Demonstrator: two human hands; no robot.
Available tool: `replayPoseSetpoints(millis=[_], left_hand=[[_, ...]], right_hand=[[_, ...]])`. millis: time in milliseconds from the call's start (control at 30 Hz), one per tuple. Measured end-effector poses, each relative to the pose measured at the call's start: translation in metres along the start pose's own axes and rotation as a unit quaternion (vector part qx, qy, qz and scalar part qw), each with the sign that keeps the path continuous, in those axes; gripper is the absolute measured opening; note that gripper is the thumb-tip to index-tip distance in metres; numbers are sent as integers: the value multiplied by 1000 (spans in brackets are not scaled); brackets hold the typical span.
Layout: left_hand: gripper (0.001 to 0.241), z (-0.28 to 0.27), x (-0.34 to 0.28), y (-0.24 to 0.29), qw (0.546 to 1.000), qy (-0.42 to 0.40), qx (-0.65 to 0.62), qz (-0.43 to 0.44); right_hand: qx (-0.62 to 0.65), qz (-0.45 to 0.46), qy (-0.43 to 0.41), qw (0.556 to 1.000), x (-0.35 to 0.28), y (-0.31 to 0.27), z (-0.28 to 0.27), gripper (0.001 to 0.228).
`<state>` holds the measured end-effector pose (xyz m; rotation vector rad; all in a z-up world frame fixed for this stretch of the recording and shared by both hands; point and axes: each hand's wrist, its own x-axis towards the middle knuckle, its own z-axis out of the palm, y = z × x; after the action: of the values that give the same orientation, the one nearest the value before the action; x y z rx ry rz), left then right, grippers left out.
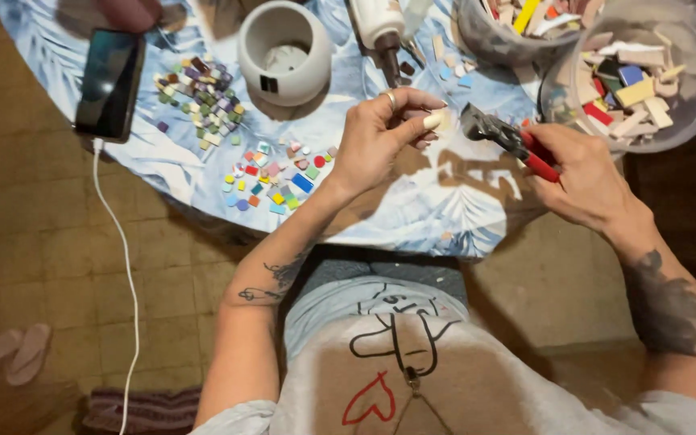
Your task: Cutting small mosaic tiles into smaller pieces using specialized nippers at a craft table
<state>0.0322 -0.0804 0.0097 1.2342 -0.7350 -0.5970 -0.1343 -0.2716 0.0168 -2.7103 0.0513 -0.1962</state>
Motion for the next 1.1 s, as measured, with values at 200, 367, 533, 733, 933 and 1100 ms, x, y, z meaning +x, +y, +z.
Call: replayPoseSetpoints(millis=[200, 367, 533, 733, 933, 1100], left_hand=[[8, 3, -4, 2, 1000, -11, 6, -2], [9, 5, -4, -5, 999, 2, -45, -12], [19, 7, -7, -7, 999, 3, -47, -3], [15, 9, -9, -5, 999, 31, 18, 9], [15, 12, -12, -2, 995, 54, 77, 30], [14, 11, -12, -5, 995, 47, 81, 44]], right_hand=[[-18, 56, -60, 996, 2, -8, -2, 64], [-6, 49, -57, 997, 1, -9, -1, 52], [9, 42, -50, 998, 1, -14, 3, 45], [19, 23, -32, 999, -1, -10, 12, 49], [21, 20, -33, 999, -1, -15, 12, 49], [15, 39, -42, 998, -2, -12, 14, 48]])
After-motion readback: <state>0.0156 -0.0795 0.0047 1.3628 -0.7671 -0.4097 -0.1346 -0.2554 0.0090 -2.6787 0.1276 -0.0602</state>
